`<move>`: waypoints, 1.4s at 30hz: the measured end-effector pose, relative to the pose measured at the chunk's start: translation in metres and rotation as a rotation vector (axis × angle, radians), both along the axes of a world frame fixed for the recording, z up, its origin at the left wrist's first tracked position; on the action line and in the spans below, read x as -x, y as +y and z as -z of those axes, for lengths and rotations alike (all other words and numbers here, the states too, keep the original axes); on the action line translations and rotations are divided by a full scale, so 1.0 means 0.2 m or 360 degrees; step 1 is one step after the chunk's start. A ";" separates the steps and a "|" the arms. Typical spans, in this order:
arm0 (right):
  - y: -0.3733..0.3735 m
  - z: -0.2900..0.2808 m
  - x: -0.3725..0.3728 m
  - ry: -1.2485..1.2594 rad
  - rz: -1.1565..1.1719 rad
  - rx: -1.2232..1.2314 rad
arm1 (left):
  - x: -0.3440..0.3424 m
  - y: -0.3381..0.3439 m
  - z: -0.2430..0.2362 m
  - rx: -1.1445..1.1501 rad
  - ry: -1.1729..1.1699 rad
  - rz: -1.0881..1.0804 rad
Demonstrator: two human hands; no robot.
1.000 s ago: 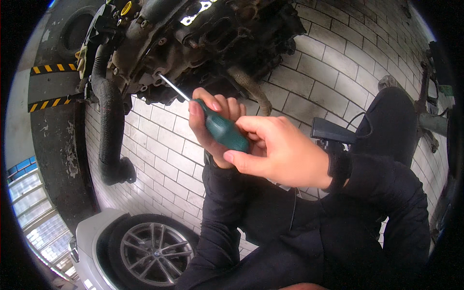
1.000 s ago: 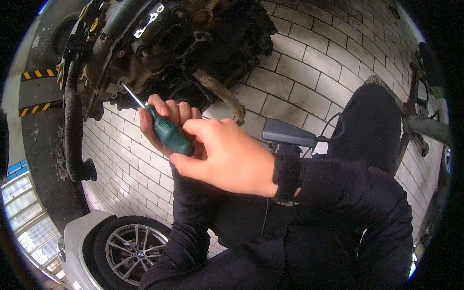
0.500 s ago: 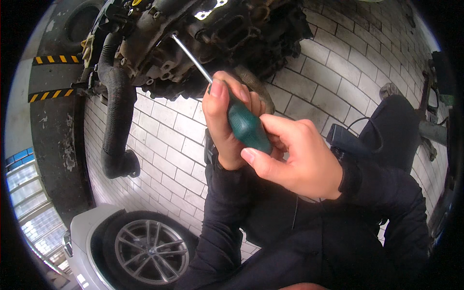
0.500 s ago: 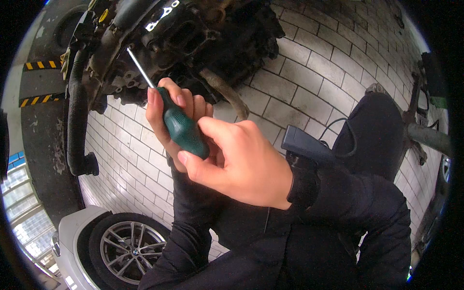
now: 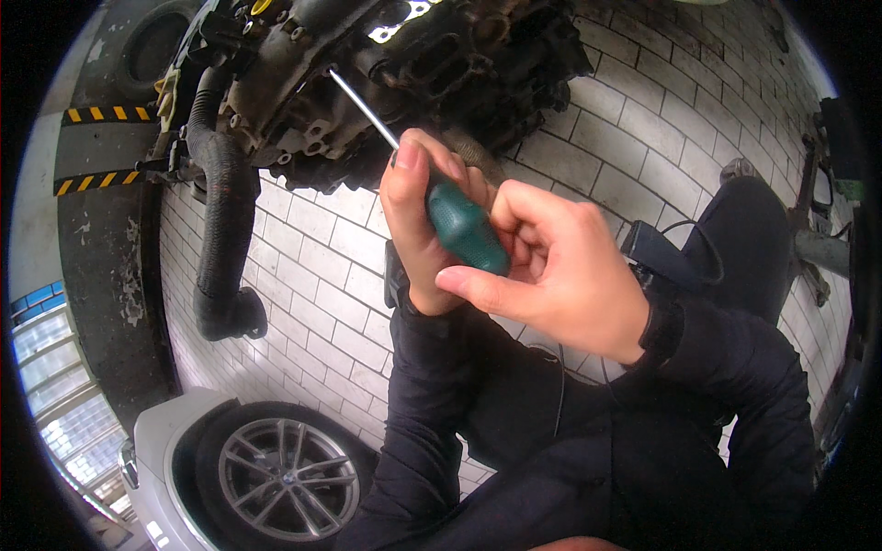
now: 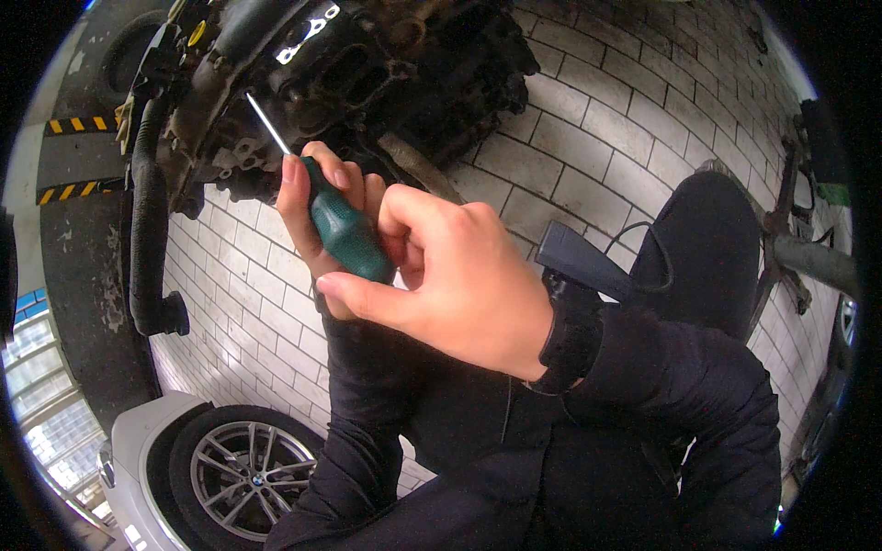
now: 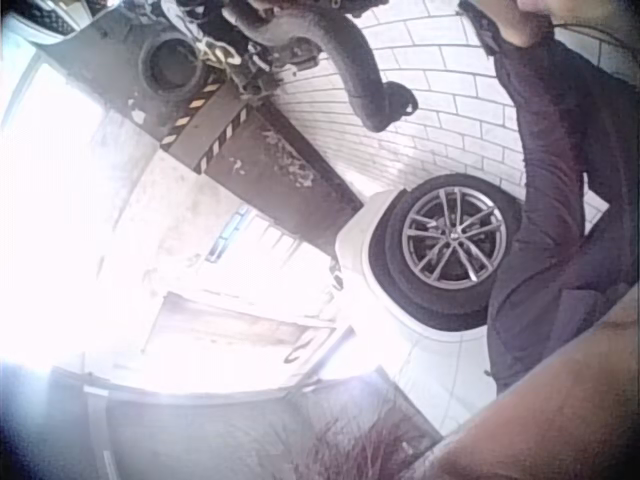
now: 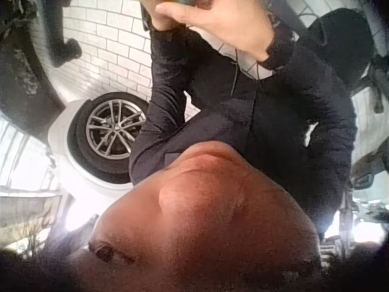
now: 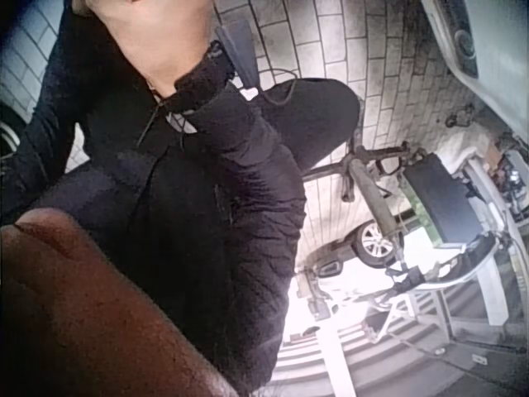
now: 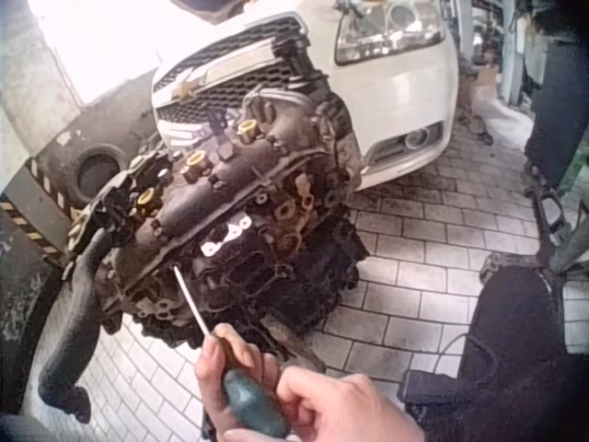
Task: Using a screwdriver to work on a car engine in a garage setting.
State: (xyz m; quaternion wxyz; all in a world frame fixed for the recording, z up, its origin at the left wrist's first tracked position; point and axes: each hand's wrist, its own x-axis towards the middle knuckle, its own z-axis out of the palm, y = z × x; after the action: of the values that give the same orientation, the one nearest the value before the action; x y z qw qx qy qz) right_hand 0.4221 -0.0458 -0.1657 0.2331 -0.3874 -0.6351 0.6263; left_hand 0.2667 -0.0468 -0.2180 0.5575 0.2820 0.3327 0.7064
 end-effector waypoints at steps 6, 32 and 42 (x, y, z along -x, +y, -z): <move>0.02 -0.01 -0.01 0.0434 -0.0198 0.0871 | -0.01 0.01 0.06 -0.0322 -0.0347 0.0241; 0.04 -0.02 0.00 0.0528 -0.0451 0.0888 | 0.02 0.01 0.10 -0.0472 -0.0576 0.0377; 0.04 0.00 0.00 0.0439 -0.0237 0.0541 | 0.04 0.01 0.11 -0.0440 -0.0629 0.0333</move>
State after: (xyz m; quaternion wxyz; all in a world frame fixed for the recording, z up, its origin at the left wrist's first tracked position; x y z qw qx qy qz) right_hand 0.4222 -0.0373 -0.1661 0.2022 -0.2840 -0.5093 0.7868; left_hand 0.2584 -0.0441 -0.2404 0.6379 0.2449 0.0866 0.7250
